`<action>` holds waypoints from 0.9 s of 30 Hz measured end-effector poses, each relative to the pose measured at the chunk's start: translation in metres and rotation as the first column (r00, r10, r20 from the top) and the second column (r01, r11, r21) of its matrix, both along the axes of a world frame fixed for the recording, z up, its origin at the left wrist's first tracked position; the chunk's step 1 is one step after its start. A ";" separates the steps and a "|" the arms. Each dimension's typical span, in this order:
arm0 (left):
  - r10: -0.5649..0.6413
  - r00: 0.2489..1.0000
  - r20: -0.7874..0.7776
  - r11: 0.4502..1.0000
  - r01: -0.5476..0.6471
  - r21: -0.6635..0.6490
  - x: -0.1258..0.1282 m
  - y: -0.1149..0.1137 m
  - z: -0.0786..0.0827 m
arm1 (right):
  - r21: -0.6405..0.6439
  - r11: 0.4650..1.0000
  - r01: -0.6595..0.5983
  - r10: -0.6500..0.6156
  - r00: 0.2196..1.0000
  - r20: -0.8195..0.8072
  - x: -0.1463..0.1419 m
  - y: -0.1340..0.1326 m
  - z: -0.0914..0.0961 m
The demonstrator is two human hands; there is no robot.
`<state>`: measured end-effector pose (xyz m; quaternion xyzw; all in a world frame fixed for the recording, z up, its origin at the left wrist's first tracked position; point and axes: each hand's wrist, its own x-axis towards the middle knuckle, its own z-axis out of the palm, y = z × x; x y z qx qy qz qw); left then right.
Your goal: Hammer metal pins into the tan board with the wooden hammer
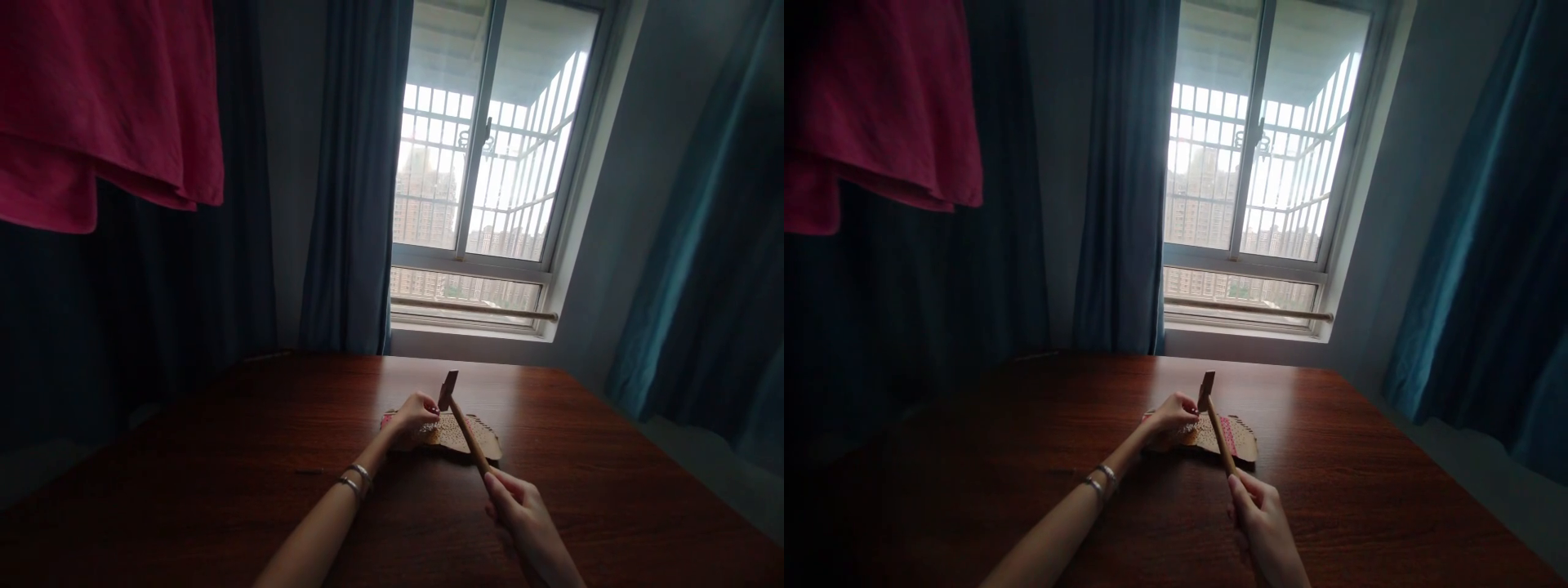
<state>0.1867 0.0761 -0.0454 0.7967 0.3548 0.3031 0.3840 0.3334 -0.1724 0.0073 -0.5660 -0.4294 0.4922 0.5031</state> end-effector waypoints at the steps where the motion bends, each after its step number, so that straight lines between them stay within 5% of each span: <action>1: 0.003 1.000 -0.003 1.000 -0.003 0.009 0.000 0.000 0.000 | 0.006 1.000 0.021 -0.021 1.000 -0.012 0.000 0.000 0.000; 18: -0.005 1.000 0.020 1.000 0.006 -0.017 0.001 0.003 -0.004 | -0.004 0.999 -0.034 0.034 0.999 0.038 0.004 0.000 -0.002; 27: -0.021 1.000 0.002 0.999 0.021 0.027 0.000 0.009 -0.008 | 0.063 0.997 0.048 -0.048 0.999 0.001 0.016 -0.003 -0.003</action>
